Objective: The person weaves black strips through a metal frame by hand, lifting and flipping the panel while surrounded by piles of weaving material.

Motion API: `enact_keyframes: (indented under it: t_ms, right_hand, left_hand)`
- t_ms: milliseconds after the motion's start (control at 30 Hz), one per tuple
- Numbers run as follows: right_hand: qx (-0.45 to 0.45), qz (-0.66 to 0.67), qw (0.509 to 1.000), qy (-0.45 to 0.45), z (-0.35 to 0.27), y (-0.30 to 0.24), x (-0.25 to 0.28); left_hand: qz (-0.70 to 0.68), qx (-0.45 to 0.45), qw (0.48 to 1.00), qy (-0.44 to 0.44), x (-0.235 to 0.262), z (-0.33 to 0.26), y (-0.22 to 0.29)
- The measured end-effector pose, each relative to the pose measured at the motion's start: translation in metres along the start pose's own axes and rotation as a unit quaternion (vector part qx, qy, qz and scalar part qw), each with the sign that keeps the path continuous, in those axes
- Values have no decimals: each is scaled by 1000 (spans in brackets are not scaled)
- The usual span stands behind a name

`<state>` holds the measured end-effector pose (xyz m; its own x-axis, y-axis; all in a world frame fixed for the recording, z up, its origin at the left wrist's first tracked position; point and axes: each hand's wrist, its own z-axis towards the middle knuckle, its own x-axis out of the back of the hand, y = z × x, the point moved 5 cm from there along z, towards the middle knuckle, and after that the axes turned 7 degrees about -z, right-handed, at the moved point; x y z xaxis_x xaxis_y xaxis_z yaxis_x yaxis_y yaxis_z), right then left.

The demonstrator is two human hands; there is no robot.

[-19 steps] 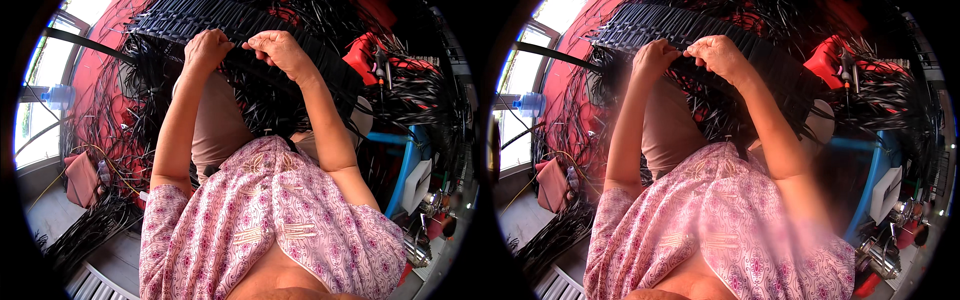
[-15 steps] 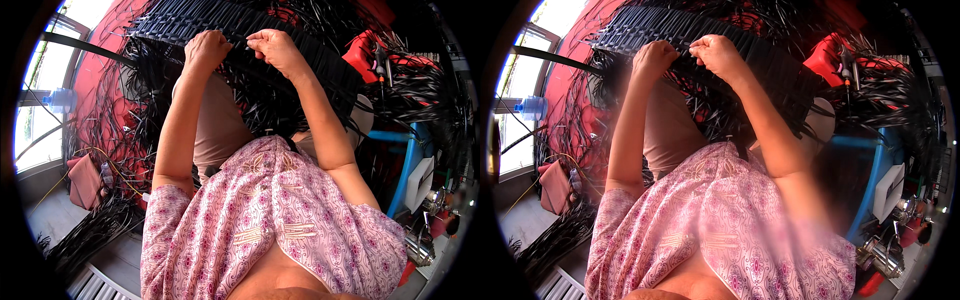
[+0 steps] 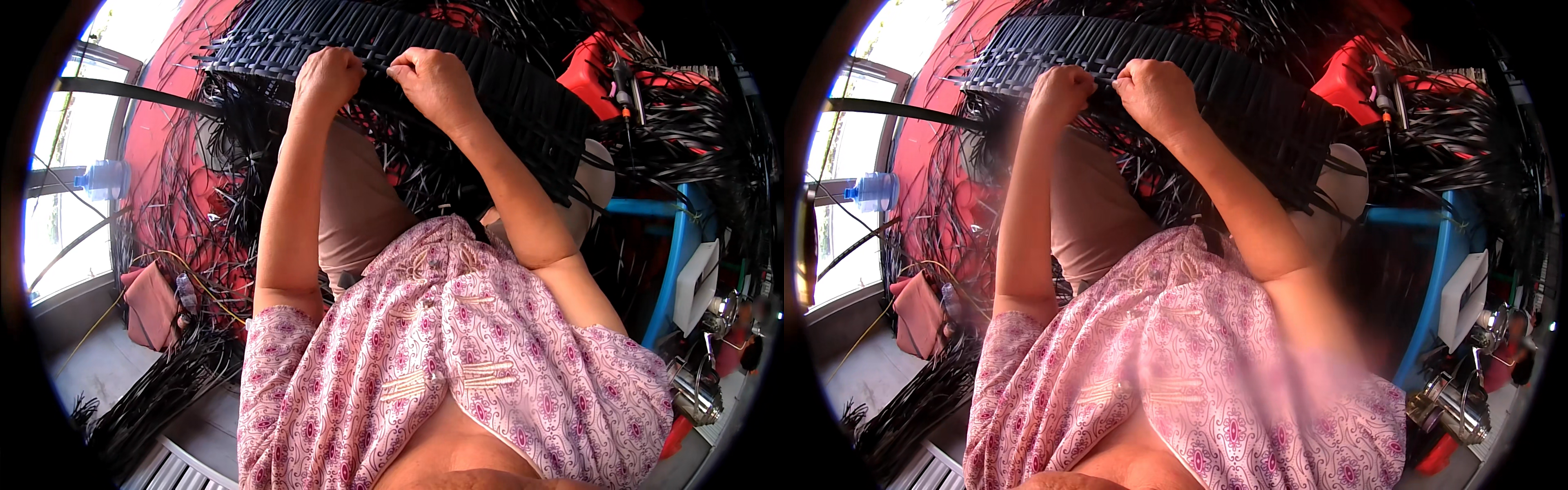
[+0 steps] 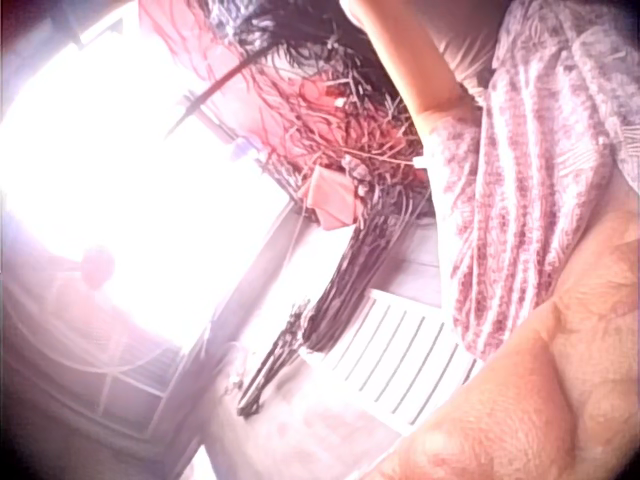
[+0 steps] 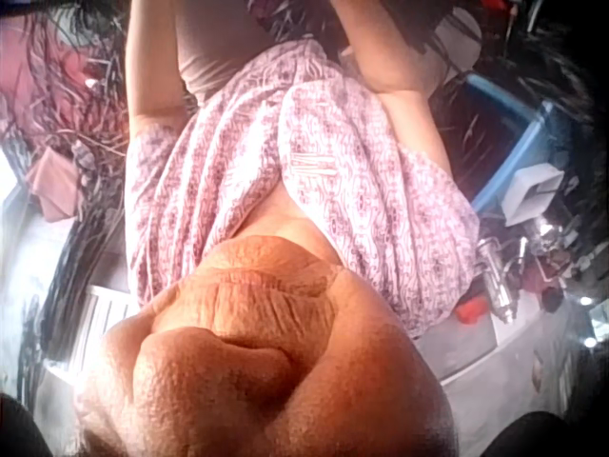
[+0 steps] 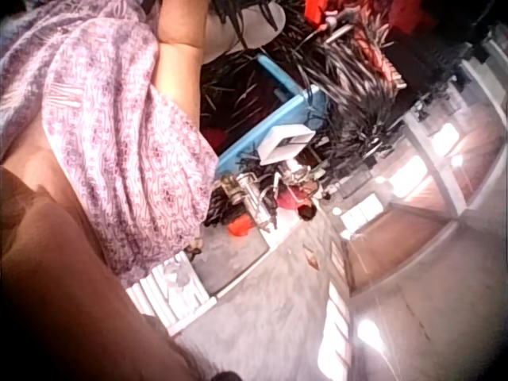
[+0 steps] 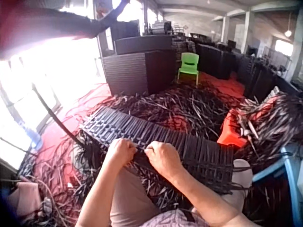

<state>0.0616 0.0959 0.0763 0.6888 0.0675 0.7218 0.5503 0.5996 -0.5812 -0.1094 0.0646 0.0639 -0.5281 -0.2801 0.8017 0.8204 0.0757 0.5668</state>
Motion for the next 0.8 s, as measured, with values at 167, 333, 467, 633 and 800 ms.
enact_keyframes:
  t_ms: [167,333,467,633,800]
  right_hand:
    - [31,-4,999,11,-4,-2,5]
    - [51,-1,998,32,-8,-2,5]
    - [62,6,997,53,-10,-2,7]
    - [63,-10,997,44,-10,3,5]
    - [77,-57,995,42,-12,-2,4]
  left_hand:
    - [139,-58,989,-5,-5,-1,18]
    - [110,-44,993,-21,-6,2,17]
    - [99,-66,993,-6,-4,-1,23]
    - [-32,10,998,-55,0,-2,17]
    - [45,-43,997,-40,-3,0,16]
